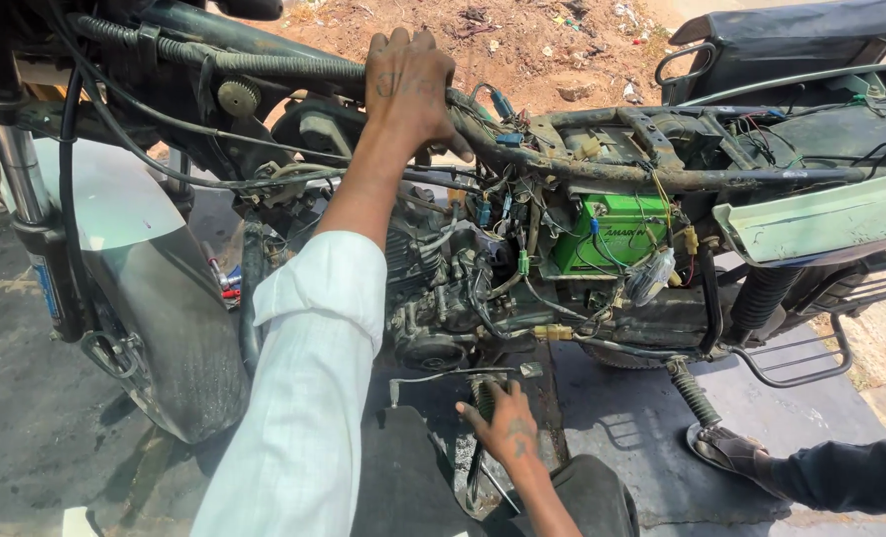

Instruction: Repairing and inspecting a motorcycle engine and chassis.

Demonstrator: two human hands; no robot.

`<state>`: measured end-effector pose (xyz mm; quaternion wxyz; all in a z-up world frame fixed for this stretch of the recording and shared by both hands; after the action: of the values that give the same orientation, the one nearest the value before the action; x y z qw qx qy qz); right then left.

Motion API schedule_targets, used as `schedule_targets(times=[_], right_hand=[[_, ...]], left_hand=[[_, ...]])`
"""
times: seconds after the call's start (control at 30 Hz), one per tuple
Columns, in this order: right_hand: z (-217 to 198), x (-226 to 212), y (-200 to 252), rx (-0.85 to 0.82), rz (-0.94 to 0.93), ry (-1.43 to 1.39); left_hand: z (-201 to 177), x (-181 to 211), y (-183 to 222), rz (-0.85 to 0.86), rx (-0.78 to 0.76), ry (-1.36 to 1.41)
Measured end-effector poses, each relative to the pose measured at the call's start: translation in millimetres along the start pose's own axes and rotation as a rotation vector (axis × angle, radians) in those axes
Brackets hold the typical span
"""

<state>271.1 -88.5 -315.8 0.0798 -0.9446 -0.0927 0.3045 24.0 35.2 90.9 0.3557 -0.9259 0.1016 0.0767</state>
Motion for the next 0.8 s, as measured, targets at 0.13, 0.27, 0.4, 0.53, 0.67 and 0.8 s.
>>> schedule_targets(times=[0.13,0.27,0.4,0.53,0.67,0.8], right_hand=[[43.1,21.9,7.5,-0.211,0.202,0.083],[47.3,33.1,5.6,-0.368,0.38,0.109],[53.9,46.6,1.2,-0.395,0.365,0.03],[77.6,69.0,4.4,-0.403,0.328,0.003],[58.9,67.4,14.6,-0.444,0.232,-0.023],[35.7,47.3,10.7,-0.347,0.069,-0.14]], left_hand=[[-3.1,1.5,-0.1,-0.028,0.168,0.173],[-25.5,19.0,59.3,-0.262,0.594,0.554],[86.8,114.3,177.0,-0.75,0.507,1.329],[186.9,252.8,324.7,-1.377,0.32,2.091],[150.0,311.0,363.9,-1.404,0.426,2.199],[81.0,323.0,352.8,-1.208,0.439,2.146]])
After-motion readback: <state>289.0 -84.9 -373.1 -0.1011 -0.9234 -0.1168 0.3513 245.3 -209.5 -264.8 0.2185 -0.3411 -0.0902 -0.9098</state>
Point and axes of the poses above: each hand's wrist, its own y-axis away from the middle knuckle, its own z-axis out of the palm, x = y × z, the point moved 9 cm from there along -y, towards the middle knuckle, and after that the axes turned 15 degrees about z, right-handed, at the moved point
